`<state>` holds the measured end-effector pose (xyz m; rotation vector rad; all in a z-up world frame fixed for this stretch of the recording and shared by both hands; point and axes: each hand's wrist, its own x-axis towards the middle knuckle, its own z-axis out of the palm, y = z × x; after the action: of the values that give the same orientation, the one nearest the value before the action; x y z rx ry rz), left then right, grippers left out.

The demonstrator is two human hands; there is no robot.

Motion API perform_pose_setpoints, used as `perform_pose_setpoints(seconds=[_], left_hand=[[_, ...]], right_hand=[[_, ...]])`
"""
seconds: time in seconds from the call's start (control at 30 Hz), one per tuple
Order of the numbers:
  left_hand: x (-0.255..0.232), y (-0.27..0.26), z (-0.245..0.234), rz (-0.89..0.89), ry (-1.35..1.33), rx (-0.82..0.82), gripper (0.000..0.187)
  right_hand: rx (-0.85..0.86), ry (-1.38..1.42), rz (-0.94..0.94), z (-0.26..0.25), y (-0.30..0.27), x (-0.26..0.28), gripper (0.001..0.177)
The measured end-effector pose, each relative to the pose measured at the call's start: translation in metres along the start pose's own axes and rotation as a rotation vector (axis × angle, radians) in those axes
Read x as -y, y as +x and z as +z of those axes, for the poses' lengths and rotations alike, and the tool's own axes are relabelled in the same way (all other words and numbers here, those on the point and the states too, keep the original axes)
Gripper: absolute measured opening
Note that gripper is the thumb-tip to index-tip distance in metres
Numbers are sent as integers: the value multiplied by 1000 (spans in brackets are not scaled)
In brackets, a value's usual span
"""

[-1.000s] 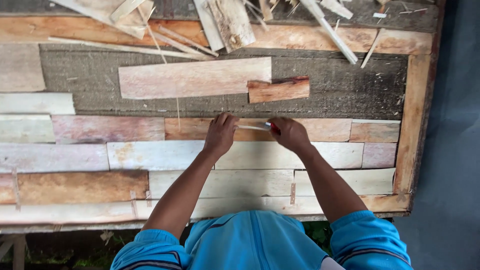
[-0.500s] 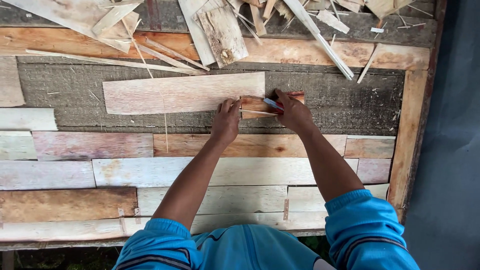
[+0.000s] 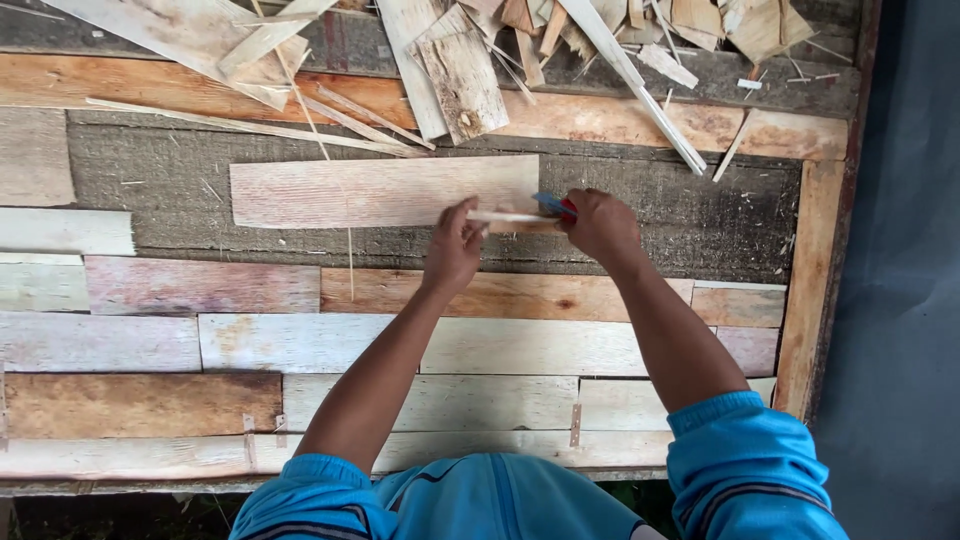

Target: Cutting thin wood strips with a utility knife and arranging them on a wooden base to create a pattern.

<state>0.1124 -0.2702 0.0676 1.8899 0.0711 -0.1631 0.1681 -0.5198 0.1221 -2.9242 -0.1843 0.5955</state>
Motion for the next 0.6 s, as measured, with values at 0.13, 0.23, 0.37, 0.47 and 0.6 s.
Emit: perform_pose_setpoints(seconds=[0.13,0.23,0.37,0.47,0.6], left_hand=[[-14,18,-37,8,-144,-147,58],[-2,25,-55,22,-186,-214,54],[31,19,-63,-32,-103,-320,50],[54,5,-67,-127,-141,-333,49],[87,-12,-78,-235,-168,-352,54]], right_hand=[[-88,36,15,-31,41,4,36],[-266,30,-4,-69,85,21,41],[-796,265,-99,-109,124,48,50],[-799,332,-75,-90,123,66,75],[-523,385,73,21,103,54,59]])
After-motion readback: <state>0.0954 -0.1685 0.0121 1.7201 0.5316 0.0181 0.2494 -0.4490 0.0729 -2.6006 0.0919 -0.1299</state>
